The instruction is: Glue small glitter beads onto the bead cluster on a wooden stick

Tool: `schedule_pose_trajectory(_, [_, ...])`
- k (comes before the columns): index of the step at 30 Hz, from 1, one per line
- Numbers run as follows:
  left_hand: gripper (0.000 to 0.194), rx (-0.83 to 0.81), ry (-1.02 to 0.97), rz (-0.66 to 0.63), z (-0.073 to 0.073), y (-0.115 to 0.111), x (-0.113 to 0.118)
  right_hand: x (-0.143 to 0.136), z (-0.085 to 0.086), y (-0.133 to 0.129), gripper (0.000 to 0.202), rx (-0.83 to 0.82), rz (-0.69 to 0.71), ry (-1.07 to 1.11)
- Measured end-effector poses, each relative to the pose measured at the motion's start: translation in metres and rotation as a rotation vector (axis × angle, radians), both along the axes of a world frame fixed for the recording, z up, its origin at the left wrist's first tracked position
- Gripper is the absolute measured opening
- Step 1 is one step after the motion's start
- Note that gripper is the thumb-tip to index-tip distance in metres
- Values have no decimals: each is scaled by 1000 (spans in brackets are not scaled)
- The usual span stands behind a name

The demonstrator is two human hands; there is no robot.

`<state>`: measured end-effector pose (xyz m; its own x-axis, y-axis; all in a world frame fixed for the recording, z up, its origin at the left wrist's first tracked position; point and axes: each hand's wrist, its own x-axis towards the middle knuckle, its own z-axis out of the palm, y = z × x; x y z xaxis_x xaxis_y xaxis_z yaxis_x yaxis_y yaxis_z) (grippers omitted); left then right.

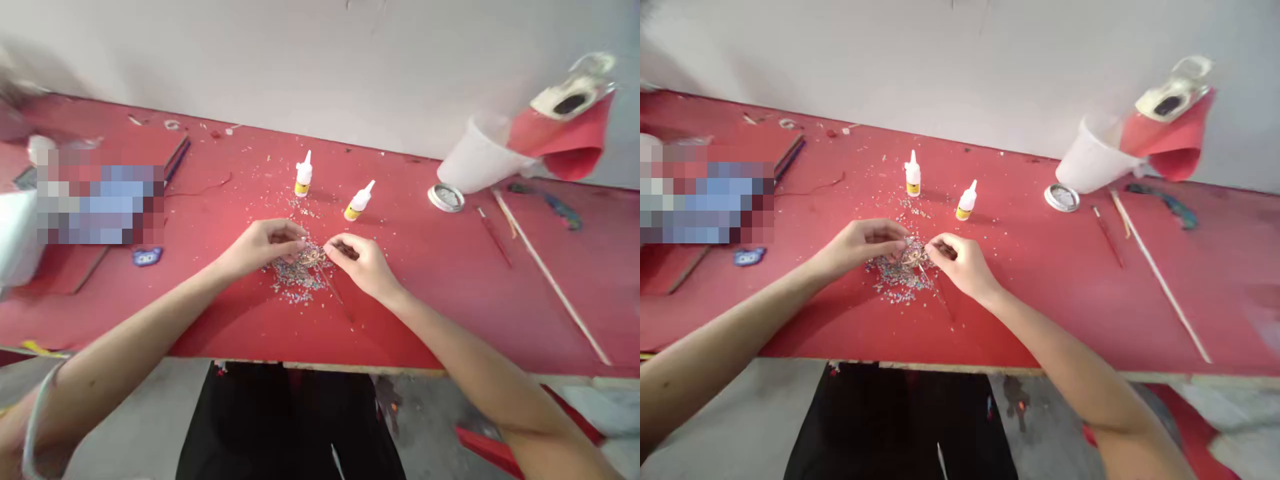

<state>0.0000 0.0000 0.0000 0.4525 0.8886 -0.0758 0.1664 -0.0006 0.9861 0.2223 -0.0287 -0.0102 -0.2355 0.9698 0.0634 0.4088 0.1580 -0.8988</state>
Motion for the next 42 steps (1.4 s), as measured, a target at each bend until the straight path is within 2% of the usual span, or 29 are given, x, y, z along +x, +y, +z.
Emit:
schedule_pose_trajectory(6, [14, 252, 67, 198, -6, 17, -13, 8, -6, 15, 27, 135, -64, -18])
schedule_pose_trajectory(11, [21, 417, 167, 314, -17, 25, -17, 9, -13, 22, 26, 192, -80, 33])
schedule_pose_trajectory(19, [25, 558, 196, 533, -25, 30, -23, 8, -17, 26, 29, 204, -124, 92])
schedule_pose_trajectory(23, [13, 576, 132, 535, -31, 35, -27, 8, -19, 28, 33, 212, -150, 95])
schedule_pose_trajectory(30, [11, 567, 205, 594, -35, 34, -29, 10, -22, 31, 29, 190, -152, 137])
schedule_pose_trajectory(36, [19, 596, 232, 643, -32, 29, -30, 12, -22, 32, 29, 195, -180, 164])
schedule_pose_trajectory(42, [15, 594, 243, 637, -32, 25, -28, 12, -20, 30, 30, 211, -180, 175])
